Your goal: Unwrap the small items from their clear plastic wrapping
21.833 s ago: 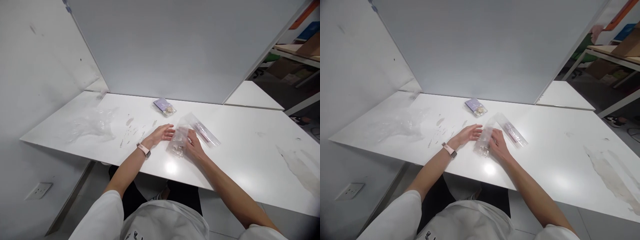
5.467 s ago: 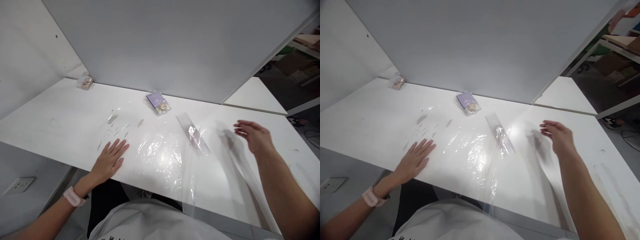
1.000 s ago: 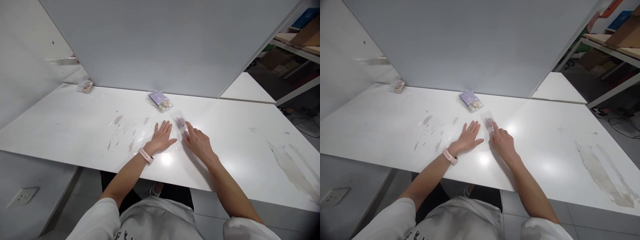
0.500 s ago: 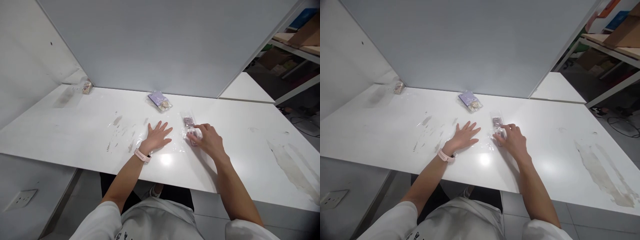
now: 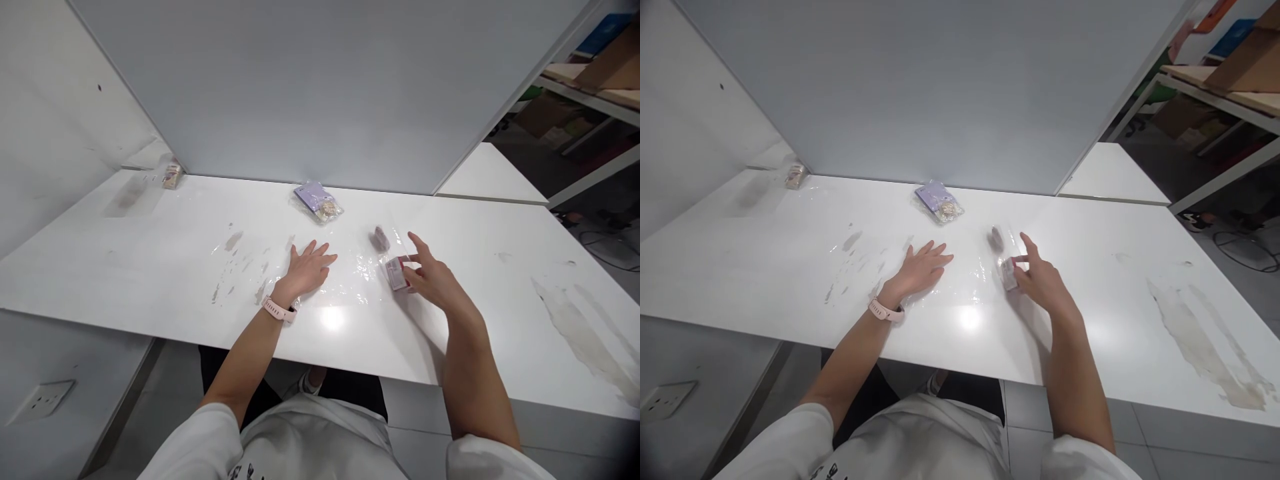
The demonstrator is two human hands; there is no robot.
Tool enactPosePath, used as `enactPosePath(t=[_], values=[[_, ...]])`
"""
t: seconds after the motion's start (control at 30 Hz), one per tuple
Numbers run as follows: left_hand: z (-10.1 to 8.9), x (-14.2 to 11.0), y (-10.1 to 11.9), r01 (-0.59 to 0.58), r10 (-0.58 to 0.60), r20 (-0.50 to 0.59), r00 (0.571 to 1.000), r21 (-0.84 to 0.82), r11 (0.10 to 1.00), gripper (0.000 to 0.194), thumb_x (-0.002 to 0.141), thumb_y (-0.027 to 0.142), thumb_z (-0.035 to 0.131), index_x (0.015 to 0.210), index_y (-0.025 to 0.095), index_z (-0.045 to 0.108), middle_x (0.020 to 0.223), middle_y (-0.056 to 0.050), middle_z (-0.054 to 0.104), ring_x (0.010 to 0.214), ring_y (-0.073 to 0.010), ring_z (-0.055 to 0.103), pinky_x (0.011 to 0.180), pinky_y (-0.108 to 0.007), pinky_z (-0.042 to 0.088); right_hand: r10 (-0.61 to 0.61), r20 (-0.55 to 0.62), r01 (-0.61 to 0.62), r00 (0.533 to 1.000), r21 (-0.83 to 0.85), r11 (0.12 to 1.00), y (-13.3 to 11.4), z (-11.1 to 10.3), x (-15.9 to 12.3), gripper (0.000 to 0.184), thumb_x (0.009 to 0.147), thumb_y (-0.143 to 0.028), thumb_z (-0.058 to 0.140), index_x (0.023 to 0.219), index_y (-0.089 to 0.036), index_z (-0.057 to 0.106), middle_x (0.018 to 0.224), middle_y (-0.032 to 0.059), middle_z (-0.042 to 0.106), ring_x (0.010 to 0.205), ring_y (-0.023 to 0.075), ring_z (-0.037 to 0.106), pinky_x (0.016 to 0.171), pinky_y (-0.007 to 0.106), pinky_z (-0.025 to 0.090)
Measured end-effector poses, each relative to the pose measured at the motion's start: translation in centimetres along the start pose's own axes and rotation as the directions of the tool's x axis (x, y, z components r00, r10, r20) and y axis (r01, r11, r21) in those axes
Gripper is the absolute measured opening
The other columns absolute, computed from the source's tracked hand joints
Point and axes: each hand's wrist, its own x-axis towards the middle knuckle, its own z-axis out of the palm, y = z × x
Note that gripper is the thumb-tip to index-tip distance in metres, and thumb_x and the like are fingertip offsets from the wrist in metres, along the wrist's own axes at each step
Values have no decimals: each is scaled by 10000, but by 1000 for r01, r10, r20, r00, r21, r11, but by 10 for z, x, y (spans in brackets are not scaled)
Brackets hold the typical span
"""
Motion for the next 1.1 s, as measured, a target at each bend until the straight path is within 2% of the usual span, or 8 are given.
enactPosePath(t=[0.17,0.3,0.37,0.5,0.7,0.83,0.93,1.1], values=[[-1,-1,1,10,-10,-7,1000,-17,1000,532,956,155,322,1436,308,491,1644,-18,289,1543,-319,160,1181,-704,143,148,-256,-203,955,-205,957,20,-5,1,548,898,-292,424,1439,-236,493,1181,107,693,892,251,659,720,371,462],[5,1,6,-1,0,-67,998,-23,1000,455,989,294,373,1426,290,501,1644,-33,294,1542,-312,171,1216,-635,145,110,-196,-142,974,-160,977,13,1,0,434,917,-542,483,1218,-280,652,1140,60,676,866,218,648,707,352,448],[11,4,10,-95,94,-77,993,-12,995,501,991,417,421,1477,297,438,1667,-36,226,1553,-301,123,1233,-613,104,22,-166,-50,986,-166,985,8,5,0,455,884,-596,542,1201,-292,663,1141,57,660,934,231,631,729,352,460],[24,8,17,-305,305,-13,952,20,952,551,990,526,431,1506,333,397,1665,-23,230,1557,-282,112,1232,-620,35,-183,-108,162,977,-177,971,-2,12,1,373,924,-474,546,1238,-301,648,1245,58,630,1111,246,562,820,351,481],[25,8,13,-301,301,-6,953,7,953,491,1015,485,399,1479,333,449,1646,-17,285,1554,-261,143,1235,-608,50,59,-9,-57,998,-417,907,1,10,-4,473,875,-420,564,1311,-239,599,1179,113,657,952,277,618,691,345,462],[24,8,12,-302,301,-6,953,-4,953,489,1017,462,398,1482,319,449,1646,-21,286,1554,-262,139,1235,-607,46,55,30,-46,998,-245,968,10,-7,7,475,821,-334,570,1288,-254,607,1043,60,708,822,206,653,693,311,469],[25,9,12,-298,298,-14,954,-5,955,483,1021,454,383,1483,328,446,1647,-19,281,1555,-263,134,1234,-610,42,26,-61,-31,998,-94,995,8,-20,32,455,804,-282,550,1252,-244,622,985,35,727,844,188,661,727,298,475],[26,10,12,-295,295,-28,955,-5,955,472,1017,446,389,1471,338,461,1641,-21,299,1551,-271,150,1231,-619,44,-16,-65,-4,998,-300,954,-9,-14,57,447,863,-471,544,1220,-215,631,1053,84,707,1020,265,624,748,335,448]])
